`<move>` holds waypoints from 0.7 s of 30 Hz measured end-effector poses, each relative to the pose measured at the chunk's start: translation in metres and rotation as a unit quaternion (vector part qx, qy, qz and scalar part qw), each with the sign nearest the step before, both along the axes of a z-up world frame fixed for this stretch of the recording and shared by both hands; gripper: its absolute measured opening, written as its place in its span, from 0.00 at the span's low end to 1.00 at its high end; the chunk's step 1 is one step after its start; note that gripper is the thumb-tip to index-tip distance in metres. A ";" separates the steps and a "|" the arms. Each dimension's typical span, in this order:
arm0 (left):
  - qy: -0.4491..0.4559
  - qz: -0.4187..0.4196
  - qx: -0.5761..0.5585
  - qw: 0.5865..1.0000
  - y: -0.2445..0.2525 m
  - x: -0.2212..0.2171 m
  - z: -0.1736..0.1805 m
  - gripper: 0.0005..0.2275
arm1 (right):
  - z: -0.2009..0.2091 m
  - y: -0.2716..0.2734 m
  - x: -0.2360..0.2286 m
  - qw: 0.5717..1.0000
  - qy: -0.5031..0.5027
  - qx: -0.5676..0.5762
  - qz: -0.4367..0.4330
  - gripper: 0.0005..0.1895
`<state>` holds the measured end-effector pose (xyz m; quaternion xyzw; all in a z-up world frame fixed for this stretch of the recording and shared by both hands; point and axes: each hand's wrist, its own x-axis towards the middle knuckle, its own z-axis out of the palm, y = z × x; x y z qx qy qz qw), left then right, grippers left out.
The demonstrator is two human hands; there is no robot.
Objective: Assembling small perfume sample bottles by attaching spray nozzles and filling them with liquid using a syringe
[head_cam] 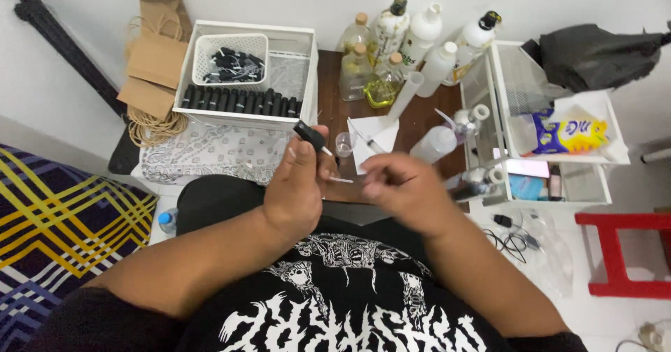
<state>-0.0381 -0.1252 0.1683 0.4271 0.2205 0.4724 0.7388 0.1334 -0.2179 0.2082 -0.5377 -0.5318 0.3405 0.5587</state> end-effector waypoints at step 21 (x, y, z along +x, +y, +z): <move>0.038 -0.040 -0.119 0.991 -0.017 -0.023 -0.022 0.20 | -0.069 -0.011 -0.047 0.940 0.289 0.178 -0.042 0.10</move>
